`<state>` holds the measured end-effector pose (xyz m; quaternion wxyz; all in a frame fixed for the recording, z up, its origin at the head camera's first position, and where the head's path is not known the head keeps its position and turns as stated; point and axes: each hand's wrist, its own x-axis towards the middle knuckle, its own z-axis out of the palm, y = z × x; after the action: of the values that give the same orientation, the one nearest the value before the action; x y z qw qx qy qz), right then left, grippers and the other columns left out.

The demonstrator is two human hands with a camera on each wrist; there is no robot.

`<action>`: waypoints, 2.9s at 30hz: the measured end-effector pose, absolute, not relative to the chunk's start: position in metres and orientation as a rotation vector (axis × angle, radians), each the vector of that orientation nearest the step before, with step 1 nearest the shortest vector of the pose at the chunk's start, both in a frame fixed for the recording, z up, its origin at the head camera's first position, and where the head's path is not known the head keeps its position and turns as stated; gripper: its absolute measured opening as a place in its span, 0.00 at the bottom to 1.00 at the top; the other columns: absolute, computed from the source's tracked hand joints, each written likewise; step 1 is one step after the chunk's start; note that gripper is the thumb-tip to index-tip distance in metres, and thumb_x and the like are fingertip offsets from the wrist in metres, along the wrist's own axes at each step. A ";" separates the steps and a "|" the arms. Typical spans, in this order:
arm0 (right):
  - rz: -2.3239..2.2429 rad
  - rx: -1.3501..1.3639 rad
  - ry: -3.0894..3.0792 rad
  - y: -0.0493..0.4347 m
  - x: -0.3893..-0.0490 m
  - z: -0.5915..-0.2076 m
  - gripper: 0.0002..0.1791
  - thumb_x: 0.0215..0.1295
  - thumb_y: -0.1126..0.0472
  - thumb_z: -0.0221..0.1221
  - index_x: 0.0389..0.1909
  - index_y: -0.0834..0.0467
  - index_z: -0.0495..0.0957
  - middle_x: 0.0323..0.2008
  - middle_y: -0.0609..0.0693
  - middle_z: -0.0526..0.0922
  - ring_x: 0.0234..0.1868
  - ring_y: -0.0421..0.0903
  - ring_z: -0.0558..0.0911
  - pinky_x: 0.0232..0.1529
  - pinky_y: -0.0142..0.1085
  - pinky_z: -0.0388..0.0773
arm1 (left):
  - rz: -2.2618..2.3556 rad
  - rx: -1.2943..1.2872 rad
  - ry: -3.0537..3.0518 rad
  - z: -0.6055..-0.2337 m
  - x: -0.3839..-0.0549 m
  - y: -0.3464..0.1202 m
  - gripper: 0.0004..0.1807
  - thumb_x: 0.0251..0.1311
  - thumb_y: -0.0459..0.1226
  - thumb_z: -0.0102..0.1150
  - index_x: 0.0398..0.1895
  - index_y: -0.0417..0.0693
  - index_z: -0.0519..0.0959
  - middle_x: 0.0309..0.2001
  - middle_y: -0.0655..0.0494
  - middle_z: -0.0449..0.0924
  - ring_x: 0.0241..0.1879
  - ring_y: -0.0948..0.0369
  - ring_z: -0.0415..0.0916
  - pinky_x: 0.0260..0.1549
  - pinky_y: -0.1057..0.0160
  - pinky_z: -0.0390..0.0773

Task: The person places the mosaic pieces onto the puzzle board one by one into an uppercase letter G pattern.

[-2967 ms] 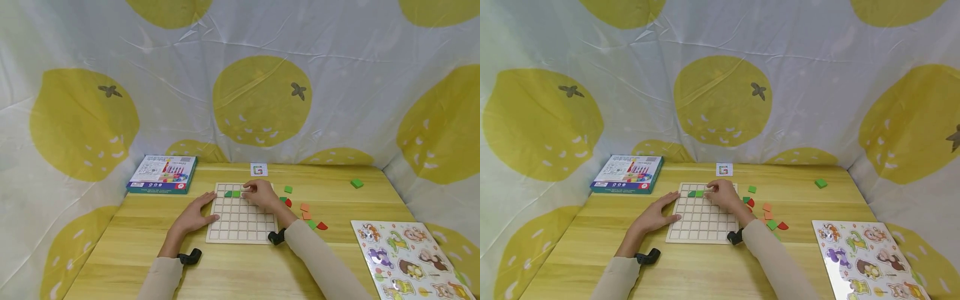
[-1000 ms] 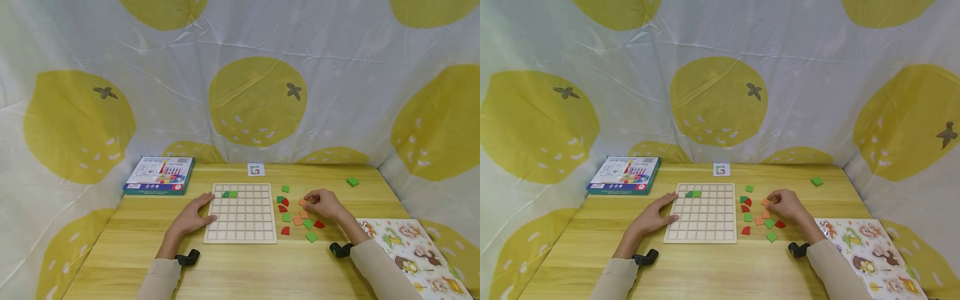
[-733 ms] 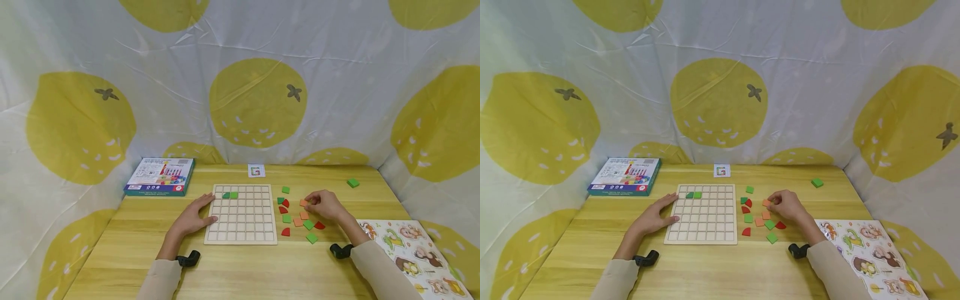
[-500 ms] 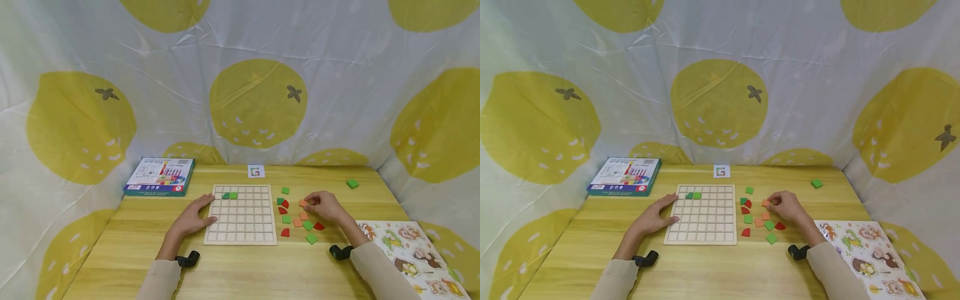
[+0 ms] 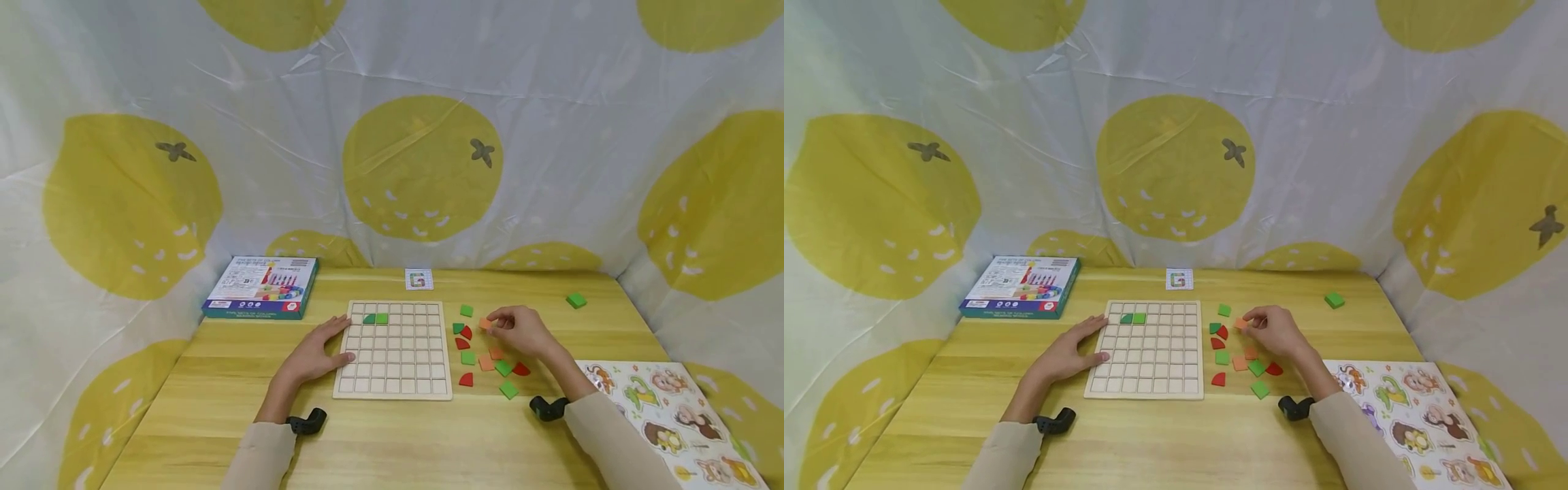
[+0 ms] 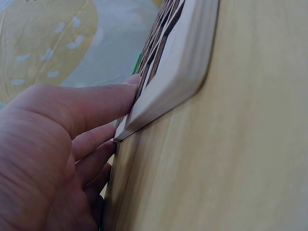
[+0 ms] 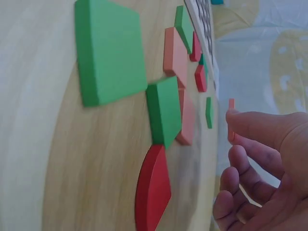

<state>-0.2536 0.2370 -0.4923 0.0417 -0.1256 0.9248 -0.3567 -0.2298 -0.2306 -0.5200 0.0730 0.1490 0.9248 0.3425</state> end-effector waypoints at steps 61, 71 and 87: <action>-1.081 -0.505 2.688 0.061 -0.302 -0.501 0.13 0.66 0.57 0.68 0.50 0.53 0.88 0.29 0.46 0.80 0.26 0.42 0.72 0.30 0.34 0.68 | 1.041 0.417 2.773 -0.522 -0.232 -0.232 0.45 0.60 0.52 0.70 0.80 0.55 0.64 0.82 0.50 0.56 0.82 0.44 0.48 0.75 0.32 0.54; -1.058 -0.483 2.714 0.059 -0.299 -0.502 0.13 0.65 0.56 0.69 0.50 0.52 0.88 0.34 0.45 0.83 0.31 0.43 0.76 0.32 0.34 0.73 | 1.054 0.434 2.761 -0.523 -0.231 -0.232 0.45 0.61 0.52 0.70 0.80 0.54 0.64 0.82 0.51 0.56 0.82 0.44 0.48 0.75 0.32 0.54; -1.194 -0.513 2.660 0.078 -0.299 -0.501 0.13 0.66 0.55 0.69 0.49 0.53 0.88 0.35 0.46 0.84 0.36 0.43 0.80 0.38 0.37 0.78 | 1.035 0.421 2.776 -0.522 -0.231 -0.231 0.45 0.60 0.52 0.70 0.80 0.54 0.64 0.82 0.51 0.56 0.82 0.44 0.48 0.75 0.32 0.53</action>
<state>-0.2985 0.0785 -0.5008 0.0907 -0.1725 0.8949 -0.4016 -0.2310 -0.2312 -0.5223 0.0745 0.1402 0.9252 0.3448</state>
